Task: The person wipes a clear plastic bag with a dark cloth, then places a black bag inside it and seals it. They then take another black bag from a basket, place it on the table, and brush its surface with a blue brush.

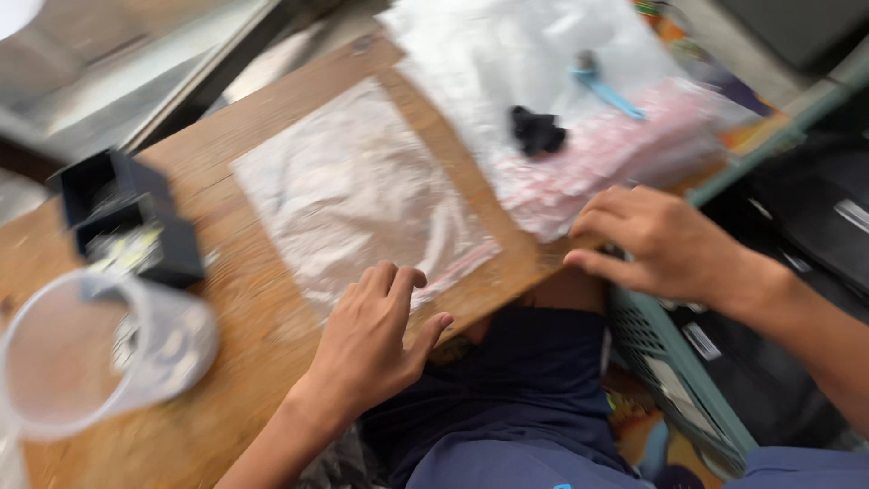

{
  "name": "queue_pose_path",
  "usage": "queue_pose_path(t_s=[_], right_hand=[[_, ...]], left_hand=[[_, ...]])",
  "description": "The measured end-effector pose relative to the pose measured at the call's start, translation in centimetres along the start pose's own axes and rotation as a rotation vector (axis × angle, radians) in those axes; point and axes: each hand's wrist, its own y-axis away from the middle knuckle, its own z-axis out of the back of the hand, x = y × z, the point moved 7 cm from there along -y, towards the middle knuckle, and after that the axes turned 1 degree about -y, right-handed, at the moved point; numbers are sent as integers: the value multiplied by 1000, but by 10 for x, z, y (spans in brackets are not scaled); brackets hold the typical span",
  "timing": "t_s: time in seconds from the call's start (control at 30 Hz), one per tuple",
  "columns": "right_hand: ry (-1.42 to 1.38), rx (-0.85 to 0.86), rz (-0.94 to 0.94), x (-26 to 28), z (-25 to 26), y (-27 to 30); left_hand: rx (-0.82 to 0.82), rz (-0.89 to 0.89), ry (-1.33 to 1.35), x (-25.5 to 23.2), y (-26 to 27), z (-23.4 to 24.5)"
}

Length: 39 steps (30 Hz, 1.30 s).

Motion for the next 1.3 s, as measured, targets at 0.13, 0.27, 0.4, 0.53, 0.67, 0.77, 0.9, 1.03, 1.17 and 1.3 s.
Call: queue_pose_path(t_s=[0.13, 0.27, 0.4, 0.53, 0.67, 0.77, 0.9, 1.03, 1.17, 1.3], right_hand=[[247, 78, -420, -59, 24, 109], [238, 484, -1137, -98, 27, 234], [90, 750, -1521, -107, 12, 345], [29, 810, -1706, -121, -5, 405], [-83, 848, -1806, -130, -12, 420], [-190, 863, -1770, -130, -26, 412], [-225, 835, -1734, -132, -44, 409], [-166, 551, -1751, -149, -46, 429], [-421, 116, -1860, -137, 13, 398], [-887, -637, -1928, -118, 48, 378]], left_hand=[[89, -246, 111, -60, -49, -29], [174, -505, 252, -139, -91, -60], [381, -610, 276, -211, -132, -117], [537, -591, 7, -243, -182, -240], [789, -485, -360, -242, -216, -356], [912, -538, -593, -245, -224, -400], [884, -596, -707, -239, -247, -434], [735, -446, -222, -225, -260, -431], [891, -166, 73, -243, -250, -323], [976, 141, 481, -233, -242, -235]])
